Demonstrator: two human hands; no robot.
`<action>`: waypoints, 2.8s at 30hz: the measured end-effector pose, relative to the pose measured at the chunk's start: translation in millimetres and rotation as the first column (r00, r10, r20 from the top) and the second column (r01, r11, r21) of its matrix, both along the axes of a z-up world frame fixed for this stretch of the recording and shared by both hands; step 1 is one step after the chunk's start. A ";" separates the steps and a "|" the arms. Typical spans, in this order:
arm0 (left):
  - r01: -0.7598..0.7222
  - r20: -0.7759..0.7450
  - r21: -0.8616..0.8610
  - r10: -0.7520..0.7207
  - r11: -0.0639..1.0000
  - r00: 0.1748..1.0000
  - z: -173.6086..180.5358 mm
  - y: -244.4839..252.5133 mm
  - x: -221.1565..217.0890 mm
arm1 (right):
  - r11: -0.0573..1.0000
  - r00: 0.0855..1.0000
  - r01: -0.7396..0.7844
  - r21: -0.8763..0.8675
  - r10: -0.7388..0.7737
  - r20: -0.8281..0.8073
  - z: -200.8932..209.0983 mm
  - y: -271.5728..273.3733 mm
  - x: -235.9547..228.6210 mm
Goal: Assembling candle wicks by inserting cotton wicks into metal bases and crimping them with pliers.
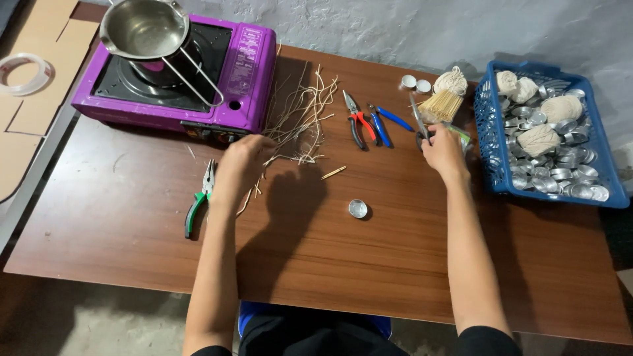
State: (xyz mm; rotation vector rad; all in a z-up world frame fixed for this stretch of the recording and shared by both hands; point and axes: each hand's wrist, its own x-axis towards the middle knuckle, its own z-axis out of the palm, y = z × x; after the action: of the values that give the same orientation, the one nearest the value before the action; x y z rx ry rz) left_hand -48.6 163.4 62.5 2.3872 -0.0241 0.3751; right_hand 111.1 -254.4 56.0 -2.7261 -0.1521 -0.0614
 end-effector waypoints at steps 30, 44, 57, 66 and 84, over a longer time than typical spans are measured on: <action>0.295 -0.067 0.572 -0.315 0.765 0.947 -52.6 44.7 -53.1 | 0.631 0.983 -0.070 0.773 0.176 -0.055 -24.8 -33.0 -77.6; 0.215 0.227 0.506 -0.369 0.835 0.901 -44.7 -1.8 -30.1 | 0.451 0.946 -0.072 0.889 0.313 -0.082 7.2 -6.8 -108.5; 0.264 0.449 0.036 -0.251 0.964 0.858 -39.0 -55.8 5.4 | 0.320 0.661 -0.143 0.937 0.735 -0.150 -15.3 65.6 -179.3; 0.254 0.495 0.175 -0.308 0.951 0.812 -47.8 -75.5 0.6 | 0.373 0.705 -0.070 0.925 0.675 -0.219 -14.5 95.6 -181.1; 0.270 0.446 0.193 -0.330 0.943 0.832 -51.6 -80.7 -3.1 | 0.464 0.788 0.028 0.885 0.535 -0.305 -16.1 110.5 -188.5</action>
State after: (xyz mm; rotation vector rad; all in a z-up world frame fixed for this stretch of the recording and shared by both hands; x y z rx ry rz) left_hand -51.6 82.7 10.9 2.2983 -0.6607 0.8148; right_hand -77.5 -143.8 39.9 -1.5480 -0.2907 0.6015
